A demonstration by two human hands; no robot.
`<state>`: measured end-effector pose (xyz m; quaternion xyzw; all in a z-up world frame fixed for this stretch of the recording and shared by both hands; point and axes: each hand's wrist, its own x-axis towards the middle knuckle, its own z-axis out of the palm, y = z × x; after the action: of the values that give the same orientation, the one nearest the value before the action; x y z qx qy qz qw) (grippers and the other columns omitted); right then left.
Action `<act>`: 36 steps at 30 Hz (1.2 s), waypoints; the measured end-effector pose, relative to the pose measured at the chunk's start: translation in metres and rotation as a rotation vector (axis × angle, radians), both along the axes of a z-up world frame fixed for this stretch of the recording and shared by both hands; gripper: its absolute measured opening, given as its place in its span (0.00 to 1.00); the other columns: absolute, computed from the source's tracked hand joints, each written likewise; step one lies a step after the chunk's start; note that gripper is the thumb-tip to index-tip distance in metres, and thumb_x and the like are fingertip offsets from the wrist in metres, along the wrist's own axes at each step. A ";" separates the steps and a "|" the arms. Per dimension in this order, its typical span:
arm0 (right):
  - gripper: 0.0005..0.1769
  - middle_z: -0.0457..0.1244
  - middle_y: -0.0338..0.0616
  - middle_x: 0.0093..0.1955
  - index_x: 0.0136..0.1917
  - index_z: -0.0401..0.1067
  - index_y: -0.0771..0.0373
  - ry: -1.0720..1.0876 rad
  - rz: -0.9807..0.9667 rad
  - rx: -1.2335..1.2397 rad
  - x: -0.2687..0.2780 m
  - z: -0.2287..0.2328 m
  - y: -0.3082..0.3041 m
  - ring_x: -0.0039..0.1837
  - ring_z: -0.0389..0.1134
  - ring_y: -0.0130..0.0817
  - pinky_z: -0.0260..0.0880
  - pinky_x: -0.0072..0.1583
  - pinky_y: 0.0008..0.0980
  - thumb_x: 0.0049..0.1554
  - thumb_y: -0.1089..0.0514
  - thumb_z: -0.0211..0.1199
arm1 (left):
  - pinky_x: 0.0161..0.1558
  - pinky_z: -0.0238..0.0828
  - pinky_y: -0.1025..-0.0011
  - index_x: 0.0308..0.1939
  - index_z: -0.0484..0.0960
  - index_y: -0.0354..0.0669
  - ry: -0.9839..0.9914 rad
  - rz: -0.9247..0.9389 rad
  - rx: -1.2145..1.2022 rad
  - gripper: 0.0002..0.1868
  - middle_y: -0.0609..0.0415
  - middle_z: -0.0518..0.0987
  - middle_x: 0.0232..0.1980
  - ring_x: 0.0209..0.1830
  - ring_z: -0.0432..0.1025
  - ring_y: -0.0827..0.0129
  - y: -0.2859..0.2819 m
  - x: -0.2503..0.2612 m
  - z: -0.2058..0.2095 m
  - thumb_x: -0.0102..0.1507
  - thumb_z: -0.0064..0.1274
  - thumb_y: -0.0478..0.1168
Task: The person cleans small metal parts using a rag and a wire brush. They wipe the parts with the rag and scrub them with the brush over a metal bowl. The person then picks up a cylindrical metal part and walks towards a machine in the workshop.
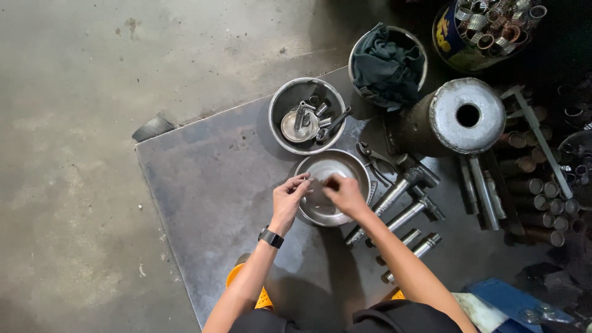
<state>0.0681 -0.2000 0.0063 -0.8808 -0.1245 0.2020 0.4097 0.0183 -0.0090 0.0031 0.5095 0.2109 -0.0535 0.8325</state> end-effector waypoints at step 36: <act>0.17 0.67 0.63 0.46 0.46 0.73 0.71 -0.078 0.232 -0.462 -0.039 -0.023 -0.001 0.48 0.71 0.61 0.72 0.50 0.54 0.47 0.57 0.68 | 0.48 0.79 0.71 0.52 0.85 0.29 0.065 -0.033 -0.030 0.13 0.39 0.84 0.55 0.43 0.79 0.67 -0.012 0.000 0.008 0.68 0.58 0.36</act>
<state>0.0289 -0.2015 -0.0163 -0.9380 -0.1908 0.2365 0.1666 0.0184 -0.0214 0.0111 0.4985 0.2287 -0.0871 0.8316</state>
